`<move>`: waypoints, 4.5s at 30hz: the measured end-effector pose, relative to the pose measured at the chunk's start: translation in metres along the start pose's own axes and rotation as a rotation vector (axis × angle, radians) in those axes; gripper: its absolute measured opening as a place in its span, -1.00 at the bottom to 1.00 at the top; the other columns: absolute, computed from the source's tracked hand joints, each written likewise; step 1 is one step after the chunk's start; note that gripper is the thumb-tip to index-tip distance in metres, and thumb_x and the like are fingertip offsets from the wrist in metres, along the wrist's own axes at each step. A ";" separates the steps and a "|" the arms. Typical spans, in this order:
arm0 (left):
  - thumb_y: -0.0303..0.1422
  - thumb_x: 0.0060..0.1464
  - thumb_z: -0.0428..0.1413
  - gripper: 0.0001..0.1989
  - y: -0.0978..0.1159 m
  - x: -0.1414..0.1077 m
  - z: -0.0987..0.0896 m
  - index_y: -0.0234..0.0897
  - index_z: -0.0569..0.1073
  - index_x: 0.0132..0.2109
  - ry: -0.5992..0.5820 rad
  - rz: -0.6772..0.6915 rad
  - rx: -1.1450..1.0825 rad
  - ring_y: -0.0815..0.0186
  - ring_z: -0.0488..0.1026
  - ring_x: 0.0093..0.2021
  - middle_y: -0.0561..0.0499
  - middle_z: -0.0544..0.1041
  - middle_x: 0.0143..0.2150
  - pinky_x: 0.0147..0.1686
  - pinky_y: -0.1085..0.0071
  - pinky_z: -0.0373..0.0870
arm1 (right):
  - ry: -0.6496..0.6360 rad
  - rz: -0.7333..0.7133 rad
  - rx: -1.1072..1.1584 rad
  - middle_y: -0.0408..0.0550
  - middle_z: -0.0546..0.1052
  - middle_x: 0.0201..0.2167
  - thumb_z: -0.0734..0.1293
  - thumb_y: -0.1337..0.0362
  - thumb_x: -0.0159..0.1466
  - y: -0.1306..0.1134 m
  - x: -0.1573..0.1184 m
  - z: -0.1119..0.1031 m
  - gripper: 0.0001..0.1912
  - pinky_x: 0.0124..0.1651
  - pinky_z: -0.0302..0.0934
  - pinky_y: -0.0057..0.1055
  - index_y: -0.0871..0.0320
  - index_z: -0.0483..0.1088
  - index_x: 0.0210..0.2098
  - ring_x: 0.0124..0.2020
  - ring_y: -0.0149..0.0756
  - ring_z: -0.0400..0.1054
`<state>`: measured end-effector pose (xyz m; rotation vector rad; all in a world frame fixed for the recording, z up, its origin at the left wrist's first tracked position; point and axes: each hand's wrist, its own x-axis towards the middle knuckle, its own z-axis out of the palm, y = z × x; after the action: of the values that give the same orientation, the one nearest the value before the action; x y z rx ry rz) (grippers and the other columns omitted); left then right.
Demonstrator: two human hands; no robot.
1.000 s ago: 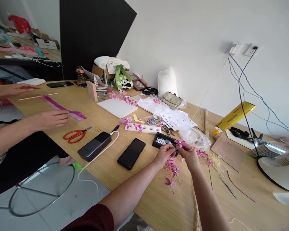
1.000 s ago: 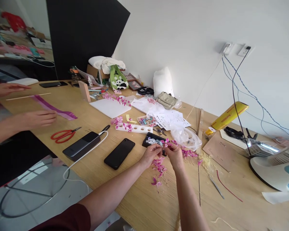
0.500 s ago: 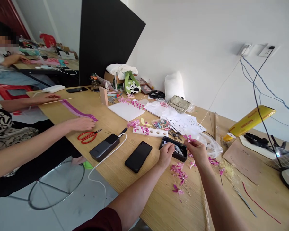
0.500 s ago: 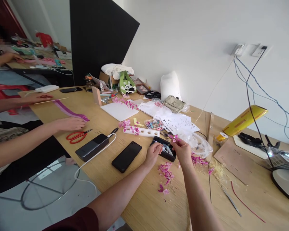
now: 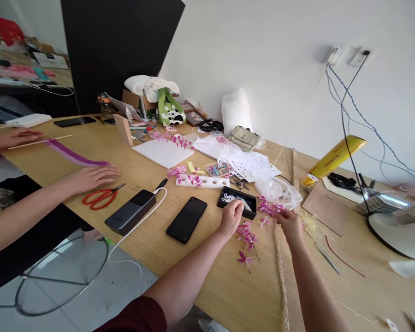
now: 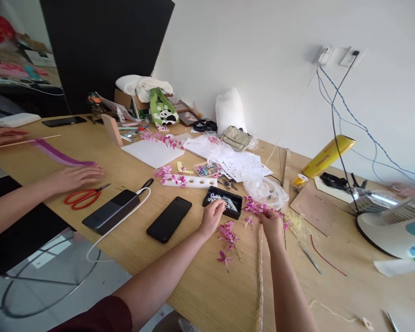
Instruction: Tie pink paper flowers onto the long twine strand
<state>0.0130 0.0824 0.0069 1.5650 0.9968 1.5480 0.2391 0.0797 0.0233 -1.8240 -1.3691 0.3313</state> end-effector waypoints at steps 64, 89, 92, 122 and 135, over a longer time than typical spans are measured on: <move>-0.36 0.07 0.02 -0.42 0.037 -0.061 -0.020 -0.20 0.07 0.23 -0.525 0.431 0.733 0.13 0.12 0.21 -0.14 0.27 0.15 0.17 0.04 0.06 | -0.439 0.057 0.373 -0.19 0.35 -0.67 0.28 0.20 0.00 -0.012 -0.111 -0.007 -0.85 -0.58 -0.02 -0.49 0.15 0.30 -0.58 -0.66 -0.45 0.14; -0.06 -0.16 0.18 -0.22 0.034 -0.089 -0.049 -0.21 0.16 0.19 -0.356 0.009 0.727 0.09 0.23 0.08 -0.19 0.25 0.04 0.04 0.13 0.25 | -0.436 0.169 0.652 -0.20 0.35 -0.64 0.36 0.20 -0.07 -0.004 -0.103 -0.024 -0.82 -0.60 -0.06 -0.52 0.18 0.32 -0.56 -0.66 -0.51 0.09; -0.08 -0.22 0.22 -0.12 0.036 -0.087 -0.043 -0.16 0.08 0.23 -0.423 -0.067 0.712 0.07 0.26 0.07 -0.18 0.25 0.07 0.00 0.13 0.28 | -0.488 0.098 0.581 -0.05 0.49 -0.32 0.35 0.16 -0.08 -0.009 -0.112 -0.013 -0.78 -0.59 -0.02 -0.52 0.18 0.29 -0.59 -0.61 -0.51 0.16; -0.17 -0.06 0.13 -0.70 0.060 -0.043 0.076 -0.39 0.45 -0.40 -0.205 -0.298 -0.401 0.45 0.27 -0.49 0.06 0.37 -0.54 -0.44 0.49 0.21 | -0.211 0.094 0.894 -0.15 0.41 -0.52 0.35 0.11 0.06 -0.006 -0.102 -0.036 -0.76 -0.60 0.02 -0.50 0.14 0.36 -0.37 -0.63 -0.49 0.16; -0.17 0.01 0.07 -0.70 0.059 -0.053 0.076 -0.36 0.43 -0.42 -0.238 -0.228 -0.369 0.44 0.27 -0.47 0.05 0.37 -0.52 -0.41 0.47 0.23 | -0.270 0.017 0.756 -0.20 0.32 -0.60 0.33 0.12 0.09 -0.013 -0.107 -0.032 -0.78 -0.58 0.01 -0.50 0.15 0.35 -0.51 -0.64 -0.50 0.11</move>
<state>0.0923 0.0113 0.0331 1.2909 0.6836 1.2682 0.2099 -0.0290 0.0262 -1.1827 -1.1717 0.9839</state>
